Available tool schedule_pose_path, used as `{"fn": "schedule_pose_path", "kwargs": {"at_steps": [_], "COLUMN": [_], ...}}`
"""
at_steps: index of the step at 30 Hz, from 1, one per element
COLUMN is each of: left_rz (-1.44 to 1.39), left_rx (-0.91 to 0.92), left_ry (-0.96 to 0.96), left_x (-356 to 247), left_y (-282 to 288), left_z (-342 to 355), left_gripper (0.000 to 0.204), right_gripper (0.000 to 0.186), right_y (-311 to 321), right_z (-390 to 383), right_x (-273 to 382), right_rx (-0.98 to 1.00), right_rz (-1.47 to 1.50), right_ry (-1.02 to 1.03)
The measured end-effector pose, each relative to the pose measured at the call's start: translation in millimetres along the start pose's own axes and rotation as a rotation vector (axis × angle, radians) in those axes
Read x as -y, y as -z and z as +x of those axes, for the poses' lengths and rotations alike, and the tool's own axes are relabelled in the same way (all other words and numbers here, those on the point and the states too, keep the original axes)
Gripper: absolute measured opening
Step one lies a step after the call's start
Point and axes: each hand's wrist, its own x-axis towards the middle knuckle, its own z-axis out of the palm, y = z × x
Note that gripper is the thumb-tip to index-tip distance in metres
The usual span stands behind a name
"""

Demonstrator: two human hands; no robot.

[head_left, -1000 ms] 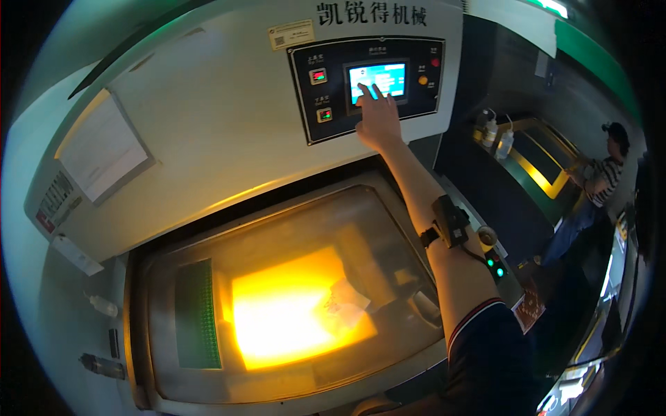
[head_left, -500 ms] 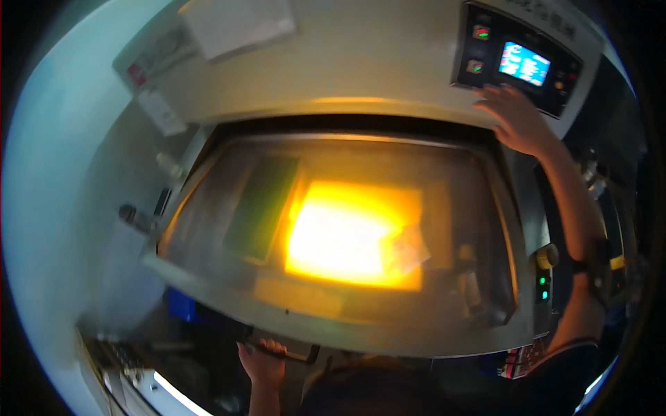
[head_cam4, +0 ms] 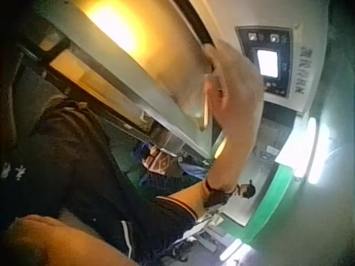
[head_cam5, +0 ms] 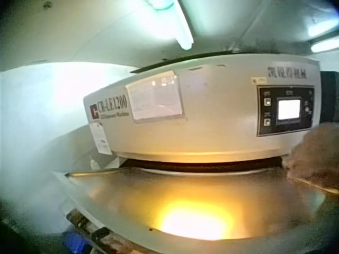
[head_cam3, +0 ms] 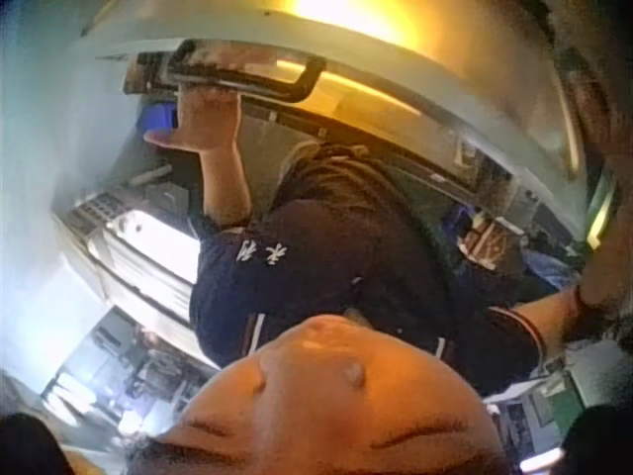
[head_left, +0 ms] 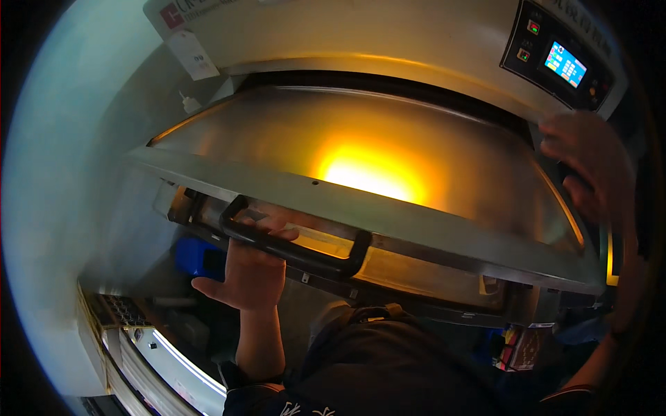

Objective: Operate an LED exposure machine to process circuit boards by loading them into the machine and interacting with the control panel.

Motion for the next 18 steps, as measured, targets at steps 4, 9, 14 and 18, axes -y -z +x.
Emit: {"fn": "schedule_pose_path", "kwargs": {"at_steps": [4, 9, 14, 18], "left_rz": [0.023, 0.279, 0.386, 0.611], "left_rx": [0.092, 0.179, 0.158, 0.516], "left_ry": [0.000, 0.188, 0.349, 0.297], "left_x": [-13, -22, -42, -41], "left_y": [-8, -29, -23, 32], "left_z": [28, 72, 96, 117], "left_gripper": [0.109, 0.114, 0.111, 0.041], "right_gripper": [0.044, 0.044, 0.041, 0.046], "right_y": [-8, -30, -63, -86], "right_z": [52, 137, 188, 181], "right_x": [73, 125, 170, 181], "right_rx": [-0.069, -0.252, -0.677, -1.006], "right_rz": [-0.139, 0.106, 0.296, 0.361], "right_ry": [0.154, 0.281, -0.044, -0.393]}}
